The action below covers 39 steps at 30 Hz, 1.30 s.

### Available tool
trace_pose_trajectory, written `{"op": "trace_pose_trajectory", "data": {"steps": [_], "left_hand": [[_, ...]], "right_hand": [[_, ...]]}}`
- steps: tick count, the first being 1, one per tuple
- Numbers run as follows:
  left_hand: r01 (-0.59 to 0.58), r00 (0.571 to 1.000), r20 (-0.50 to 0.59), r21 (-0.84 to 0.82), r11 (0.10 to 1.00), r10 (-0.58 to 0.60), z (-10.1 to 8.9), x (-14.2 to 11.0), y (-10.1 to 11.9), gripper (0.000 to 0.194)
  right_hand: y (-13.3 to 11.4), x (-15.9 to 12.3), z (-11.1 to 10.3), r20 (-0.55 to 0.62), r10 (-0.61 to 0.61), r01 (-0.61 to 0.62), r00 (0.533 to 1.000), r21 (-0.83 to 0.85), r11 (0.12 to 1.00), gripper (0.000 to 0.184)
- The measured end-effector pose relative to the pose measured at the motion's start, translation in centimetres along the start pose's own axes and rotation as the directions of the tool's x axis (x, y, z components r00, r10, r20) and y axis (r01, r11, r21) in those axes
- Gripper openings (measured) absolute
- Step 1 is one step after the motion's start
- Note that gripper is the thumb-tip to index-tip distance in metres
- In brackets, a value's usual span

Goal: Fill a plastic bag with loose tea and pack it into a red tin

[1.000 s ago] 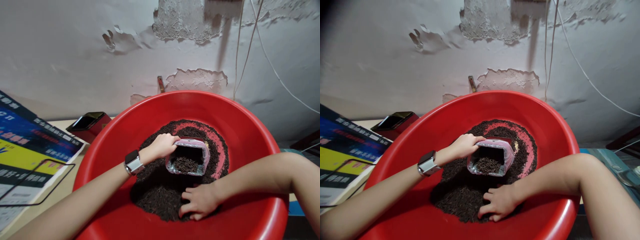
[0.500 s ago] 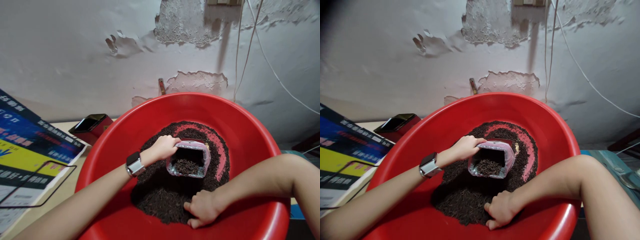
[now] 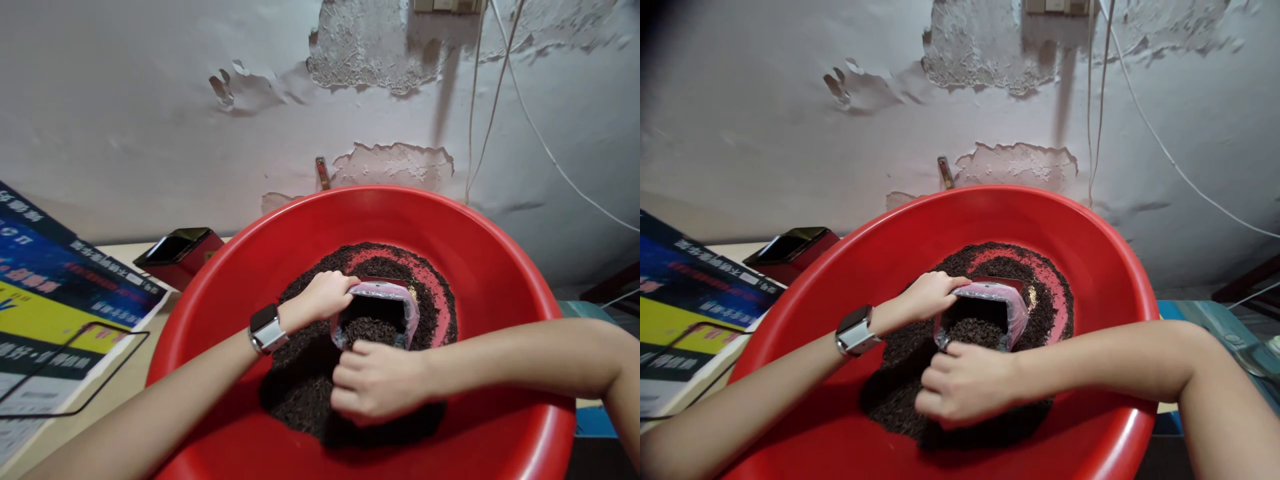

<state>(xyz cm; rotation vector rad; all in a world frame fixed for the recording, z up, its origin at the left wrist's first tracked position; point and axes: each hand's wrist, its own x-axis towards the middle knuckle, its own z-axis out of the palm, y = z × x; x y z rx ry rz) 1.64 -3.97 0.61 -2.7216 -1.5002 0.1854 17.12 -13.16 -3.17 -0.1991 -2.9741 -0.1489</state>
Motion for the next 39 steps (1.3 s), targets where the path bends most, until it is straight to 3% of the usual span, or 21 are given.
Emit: {"op": "trace_pose_trajectory", "data": {"steps": [1,2,3,5,6,7,10,13,15,18,19,21,24,26,29,32,34,36,39], "left_hand": [[0.0,1.0,0.002,-0.001,1.0,0.0,0.0,0.0,0.0,0.043],[0.002,1.0,0.006,-0.002,1.0,-0.002,-0.1,0.0,0.0,0.043],[0.003,1.0,0.01,-0.003,1.0,-0.003,-0.1,0.0,0.0,0.042],[0.002,1.0,0.016,0.0,1.0,-0.002,-0.1,0.0,0.1,0.043],[0.001,1.0,0.018,0.0,1.0,-0.001,-0.2,0.0,0.1,0.043],[0.001,1.0,0.021,0.0,1.0,-0.001,-0.2,0.0,0.2,0.044],[0.012,0.999,0.038,-0.005,1.0,-0.012,-0.4,-0.1,0.3,0.044],[0.016,0.999,0.033,-0.014,1.0,-0.015,-0.4,-0.1,0.3,0.043],[0.006,1.0,0.024,-0.017,1.0,-0.006,-0.3,-0.1,0.2,0.043],[-0.004,1.0,0.016,-0.008,1.0,0.004,0.0,0.0,0.0,0.044],[-0.005,1.0,0.014,-0.003,1.0,0.005,0.0,0.0,0.0,0.044],[-0.005,1.0,0.008,0.006,1.0,0.005,0.1,0.0,-0.1,0.044],[-0.006,1.0,0.002,0.007,1.0,0.006,0.0,0.0,0.0,0.043],[-0.011,1.0,-0.002,0.006,1.0,0.011,0.0,0.0,0.0,0.043],[-0.005,1.0,-0.005,0.016,1.0,0.005,-0.1,0.0,0.1,0.043],[0.005,1.0,-0.008,0.02,1.0,-0.005,0.0,0.0,0.1,0.044],[0.0,1.0,-0.005,0.013,1.0,0.0,-0.1,0.0,0.1,0.044],[-0.004,1.0,0.0,0.004,1.0,0.004,-0.1,0.0,0.1,0.044],[-0.002,1.0,0.008,-0.003,1.0,0.002,-0.1,0.0,0.0,0.044]], "right_hand": [[-0.6,-0.4,1.0,0.103,-0.013,0.006,0.995,0.063,0.998,0.029],[-1.1,-0.9,2.2,0.24,0.043,-0.07,0.97,0.105,0.992,0.036],[-1.5,-1.4,3.4,0.398,0.156,-0.214,0.904,0.105,0.971,0.044],[-1.5,-2.5,5.6,0.648,0.346,-0.471,0.679,0.022,0.882,0.054],[-1.3,-2.9,6.4,0.712,0.387,-0.551,0.586,0.0,0.834,0.058],[-1.1,-3.1,6.9,0.756,0.394,-0.605,0.523,0.003,0.796,0.061],[-0.3,-3.1,6.6,0.834,0.314,-0.679,0.453,0.095,0.727,0.07],[-0.4,-2.2,5.0,0.875,0.249,-0.692,0.416,0.127,0.711,0.075],[-0.7,-1.6,3.9,0.878,0.229,-0.695,0.42,0.149,0.704,0.076],[-1.2,-0.8,2.6,0.857,0.197,-0.701,0.477,0.235,0.673,0.066],[-1.3,-0.6,2.2,0.835,0.196,-0.693,0.514,0.269,0.669,0.062],[-1.4,-0.1,1.3,0.742,0.217,-0.636,0.634,0.341,0.692,0.057],[-0.8,0.4,-0.3,0.474,0.28,-0.471,0.835,0.353,0.808,0.048],[0.0,0.5,-1.4,0.296,0.339,-0.409,0.893,0.221,0.885,0.041],[1.1,0.4,-2.6,0.072,0.377,-0.372,0.923,-0.07,0.926,0.035],[1.0,0.2,-2.6,-0.026,0.207,-0.209,0.978,-0.149,0.967,0.03],[0.1,0.0,-1.7,0.035,0.043,-0.042,0.998,-0.04,0.998,0.031],[-0.9,-0.4,-0.2,0.173,-0.066,0.047,0.983,0.112,0.993,0.037],[-1.7,-1.5,2.3,0.429,-0.036,-0.065,0.903,0.221,0.973,0.045]]}}
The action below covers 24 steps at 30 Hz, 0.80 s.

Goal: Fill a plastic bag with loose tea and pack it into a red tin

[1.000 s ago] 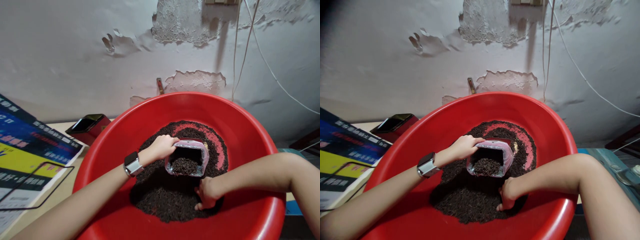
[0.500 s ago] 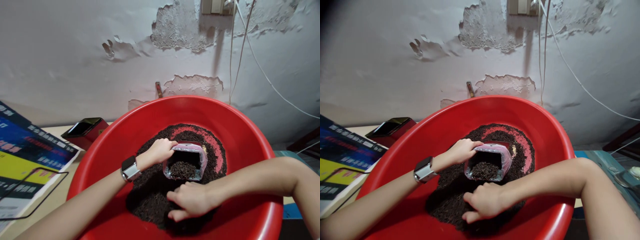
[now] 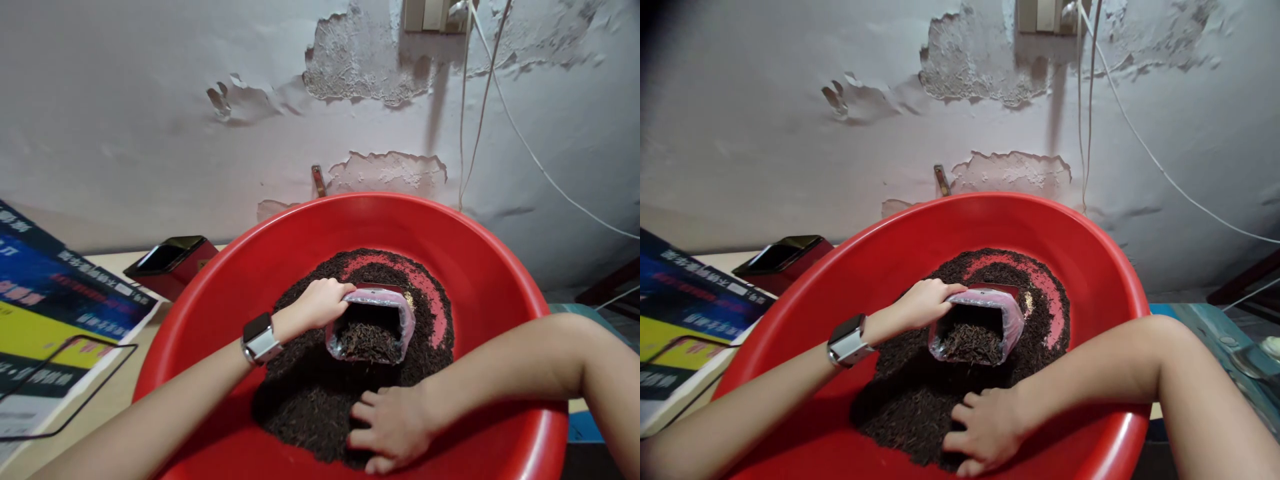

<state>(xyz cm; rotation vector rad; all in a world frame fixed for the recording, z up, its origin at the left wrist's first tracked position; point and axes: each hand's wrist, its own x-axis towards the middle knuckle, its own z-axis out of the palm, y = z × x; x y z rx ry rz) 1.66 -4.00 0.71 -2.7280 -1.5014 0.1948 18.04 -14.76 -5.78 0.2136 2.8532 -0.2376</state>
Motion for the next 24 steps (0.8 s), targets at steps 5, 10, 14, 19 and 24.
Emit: {"op": "trace_pose_trajectory", "data": {"steps": [5,10,14,19,24], "left_hand": [[-0.011,1.0,0.003,-0.004,1.0,0.011,-0.1,-0.1,0.1,0.044],[-0.006,1.0,0.008,-0.014,1.0,0.006,-0.3,0.0,0.3,0.041],[0.003,1.0,0.024,-0.012,1.0,-0.003,-0.6,0.0,0.4,0.041],[-0.001,1.0,0.019,-0.005,1.0,0.001,-0.5,-0.1,0.3,0.042],[-0.008,1.0,0.009,-0.002,1.0,0.008,-0.1,-0.1,0.1,0.042]], "right_hand": [[1.0,0.0,1.9,0.197,0.16,-0.193,0.967,0.162,0.968,0.061],[0.8,0.4,2.0,0.335,0.257,-0.369,0.906,0.331,0.868,0.072],[0.4,0.4,1.4,0.467,0.253,-0.456,0.847,0.394,0.798,0.077],[-0.3,0.7,0.0,0.412,0.204,-0.367,0.888,0.368,0.854,0.062],[0.3,0.4,-2.8,-0.039,0.145,-0.137,0.989,0.157,0.978,0.04]]}}
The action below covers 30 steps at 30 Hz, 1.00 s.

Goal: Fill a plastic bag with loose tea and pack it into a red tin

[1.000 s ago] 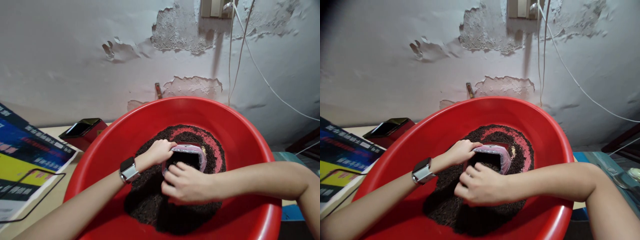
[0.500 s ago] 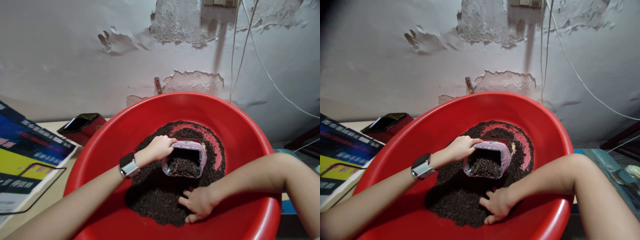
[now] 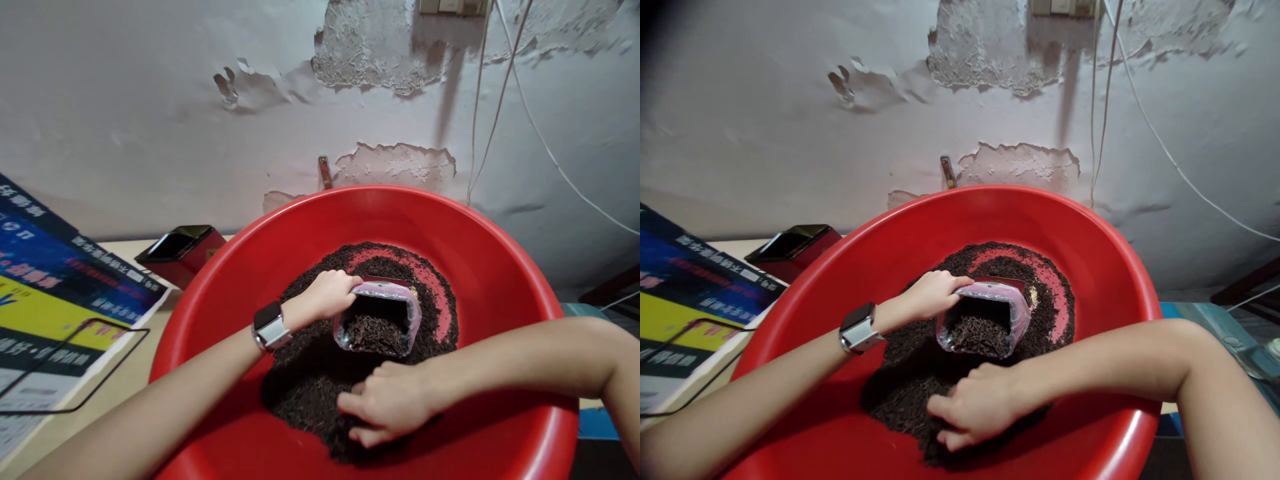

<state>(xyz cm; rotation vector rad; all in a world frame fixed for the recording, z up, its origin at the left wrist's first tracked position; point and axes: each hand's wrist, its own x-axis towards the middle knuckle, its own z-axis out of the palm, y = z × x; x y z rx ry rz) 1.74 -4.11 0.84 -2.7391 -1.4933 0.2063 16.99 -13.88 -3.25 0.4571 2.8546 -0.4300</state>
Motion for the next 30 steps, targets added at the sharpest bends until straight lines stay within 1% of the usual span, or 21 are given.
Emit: {"op": "trace_pose_trajectory", "data": {"steps": [1,3,4,5,6,8,9,10,11,12,13,15,16,18,20,23,25,27,28,30], "left_hand": [[0.001,1.0,-0.005,0.003,1.0,-0.001,0.0,0.0,0.0,0.042],[0.004,1.0,-0.013,0.009,1.0,-0.004,0.1,0.0,0.0,0.042],[0.004,1.0,-0.014,0.012,1.0,-0.004,0.1,0.0,0.0,0.043],[0.004,1.0,-0.015,0.013,1.0,-0.004,0.0,0.0,0.0,0.043],[0.002,1.0,-0.015,0.015,1.0,-0.002,0.0,0.0,0.0,0.043],[0.0,1.0,-0.013,0.016,1.0,0.0,0.0,0.0,0.0,0.044],[-0.002,1.0,-0.011,0.016,1.0,0.002,0.1,0.1,-0.1,0.044],[-0.003,1.0,-0.009,0.016,1.0,0.003,0.1,0.1,-0.1,0.044],[-0.003,1.0,-0.009,0.015,1.0,0.003,0.1,0.1,-0.2,0.044],[-0.003,1.0,-0.007,0.014,1.0,0.004,0.1,0.1,-0.2,0.043],[-0.004,1.0,-0.007,0.012,1.0,0.004,0.2,0.1,-0.2,0.043],[-0.006,1.0,-0.005,0.006,1.0,0.006,0.2,0.1,-0.3,0.043],[-0.01,1.0,-0.005,0.002,1.0,0.01,0.2,0.1,-0.3,0.043],[-0.016,1.0,-0.003,-0.001,1.0,0.016,0.2,0.2,-0.3,0.043],[-0.017,1.0,-0.004,0.0,1.0,0.017,0.2,0.2,-0.2,0.044],[-0.006,1.0,-0.001,-0.002,1.0,0.006,0.2,0.1,-0.3,0.044],[-0.003,1.0,0.004,-0.007,1.0,0.003,0.2,0.1,-0.3,0.044],[-0.004,1.0,0.005,-0.011,1.0,0.004,0.2,0.1,-0.3,0.043],[-0.007,1.0,0.003,-0.014,1.0,0.007,0.2,0.0,-0.3,0.043],[-0.015,1.0,-0.001,-0.018,1.0,0.015,0.1,0.0,-0.3,0.042]], "right_hand": [[0.3,-0.2,-0.8,-0.113,-0.011,-0.001,0.993,-0.108,0.994,0.035],[1.0,-0.6,-2.4,-0.296,-0.05,-0.052,0.954,-0.33,0.943,0.031],[1.2,-0.8,-3.0,-0.353,-0.089,-0.072,0.932,-0.42,0.905,0.031],[1.3,-0.9,-3.4,-0.384,-0.147,-0.066,0.911,-0.489,0.87,0.03],[1.2,-1.0,-3.4,-0.39,-0.221,-0.025,0.894,-0.536,0.844,0.03],[0.8,-0.8,-2.6,-0.344,-0.349,0.119,0.872,-0.543,0.832,0.027],[0.6,-0.7,-1.6,-0.307,-0.37,0.183,0.877,-0.498,0.848,0.027],[0.5,-0.6,-0.4,-0.253,-0.358,0.228,0.899,-0.429,0.874,0.029],[0.4,-0.5,0.9,-0.185,-0.313,0.235,0.932,-0.349,0.907,0.034],[0.5,-0.5,2.2,-0.099,-0.239,0.204,0.966,-0.281,0.938,0.04],[0.7,-0.5,3.5,-0.007,-0.17,0.164,0.985,-0.235,0.958,0.042],[1.3,-0.6,5.3,0.116,-0.067,0.087,0.991,-0.177,0.98,0.044],[1.6,-0.6,5.8,0.153,-0.029,0.051,0.988,-0.145,0.988,0.046],[1.9,-0.5,6.1,0.208,0.028,-0.015,0.978,-0.068,0.998,0.05],[1.9,-0.4,5.7,0.263,0.071,-0.075,0.962,0.002,0.997,0.053],[1.4,-0.2,4.9,0.378,0.108,-0.153,0.919,0.09,0.984,0.057],[0.9,-0.1,4.6,0.433,0.122,-0.197,0.893,0.134,0.971,0.058],[0.4,0.0,4.3,0.433,0.111,-0.19,0.894,0.143,0.971,0.055],[0.2,0.1,4.0,0.416,0.091,-0.16,0.905,0.133,0.978,0.053],[-0.3,0.2,3.1,0.356,0.02,-0.056,0.934,0.092,0.994,0.047]]}}
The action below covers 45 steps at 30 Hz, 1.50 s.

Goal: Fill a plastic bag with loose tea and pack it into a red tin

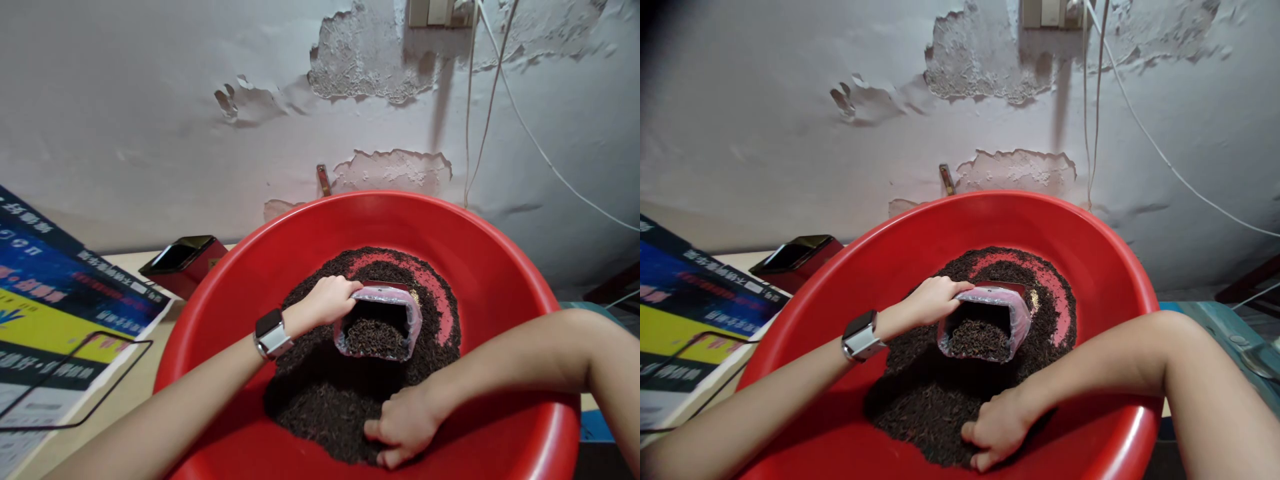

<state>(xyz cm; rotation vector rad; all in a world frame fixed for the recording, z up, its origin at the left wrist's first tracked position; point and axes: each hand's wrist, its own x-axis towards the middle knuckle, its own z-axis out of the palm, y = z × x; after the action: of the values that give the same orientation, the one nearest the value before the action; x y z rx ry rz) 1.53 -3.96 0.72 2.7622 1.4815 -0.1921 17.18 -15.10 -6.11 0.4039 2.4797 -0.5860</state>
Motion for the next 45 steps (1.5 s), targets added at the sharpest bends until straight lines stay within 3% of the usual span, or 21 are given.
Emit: {"op": "trace_pose_trajectory", "data": {"steps": [3,5,7,9,11,14,18,21,25,28,33,37,39,41,43,45], "left_hand": [[0.001,1.0,-0.001,0.005,1.0,-0.001,-0.1,0.0,0.1,0.042],[0.011,1.0,-0.001,0.013,1.0,-0.011,-0.1,0.0,0.2,0.043],[0.024,1.0,-0.001,0.02,1.0,-0.024,-0.1,0.0,0.2,0.043],[0.032,0.999,0.001,0.023,0.999,-0.032,0.0,0.0,0.2,0.043],[0.032,0.999,0.003,0.016,0.999,-0.032,0.0,0.0,0.1,0.043],[0.021,1.0,0.004,-0.003,1.0,-0.021,-0.1,-0.1,0.2,0.043],[0.025,1.0,0.013,0.003,1.0,-0.025,-0.2,-0.1,0.3,0.043],[0.022,1.0,0.016,0.015,1.0,-0.022,-0.2,-0.1,0.3,0.044],[0.008,1.0,0.007,0.024,1.0,-0.008,0.0,0.1,0.1,0.044],[0.006,1.0,0.004,0.028,1.0,-0.006,0.1,0.1,0.1,0.044],[0.011,1.0,0.012,0.022,1.0,-0.012,-0.3,-0.1,0.2,0.045],[-0.003,1.0,0.001,0.021,1.0,0.003,-0.4,-0.2,0.3,0.044],[-0.006,1.0,-0.005,0.02,1.0,0.006,-0.3,-0.1,0.2,0.044],[-0.004,1.0,-0.01,0.021,1.0,0.004,-0.2,-0.1,0.2,0.044],[-0.003,1.0,-0.014,0.023,1.0,0.004,-0.1,-0.1,0.2,0.044],[0.003,1.0,-0.017,0.026,1.0,-0.003,-0.1,-0.1,0.3,0.045]], "right_hand": [[-0.6,-1.1,-2.1,-0.23,-0.127,0.083,0.965,-0.193,0.978,0.035],[-0.6,-2.3,-3.8,-0.455,-0.143,-0.022,0.879,-0.338,0.941,0.026],[-0.3,-3.4,-5.2,-0.632,-0.132,-0.208,0.763,-0.435,0.876,0.021],[-0.1,-4.0,-6.0,-0.707,-0.169,-0.305,0.687,-0.491,0.816,0.02],[-0.1,-3.9,-5.8,-0.698,-0.266,-0.245,0.665,-0.54,0.805,0.021],[-0.3,-2.5,-3.8,-0.617,-0.365,-0.044,0.697,-0.544,0.838,0.021],[0.8,-0.3,-0.2,-0.406,-0.289,0.085,0.867,-0.451,0.888,0.013],[2.1,0.5,1.7,-0.284,-0.178,0.07,0.942,-0.353,0.933,0.018],[2.6,0.7,2.9,-0.25,-0.027,-0.026,0.968,-0.208,0.978,0.041],[2.0,0.6,2.7,-0.15,0.078,-0.088,0.986,-0.059,0.994,0.052],[1.1,0.5,2.1,0.013,0.212,-0.21,0.977,0.202,0.957,0.065],[0.1,0.2,1.7,0.004,0.188,-0.186,0.982,0.183,0.965,0.05],[-0.4,-0.1,0.7,-0.115,0.112,-0.1,0.987,0.107,0.989,0.041],[-0.7,-0.8,-0.9,-0.306,0.01,-0.018,0.952,-0.022,1.0,0.036],[-0.7,-1.8,-3.0,-0.484,-0.114,0.004,0.868,-0.222,0.975,0.028],[-0.4,-3.0,-4.9,-0.604,-0.215,-0.085,0.767,-0.428,0.9,0.023]]}}
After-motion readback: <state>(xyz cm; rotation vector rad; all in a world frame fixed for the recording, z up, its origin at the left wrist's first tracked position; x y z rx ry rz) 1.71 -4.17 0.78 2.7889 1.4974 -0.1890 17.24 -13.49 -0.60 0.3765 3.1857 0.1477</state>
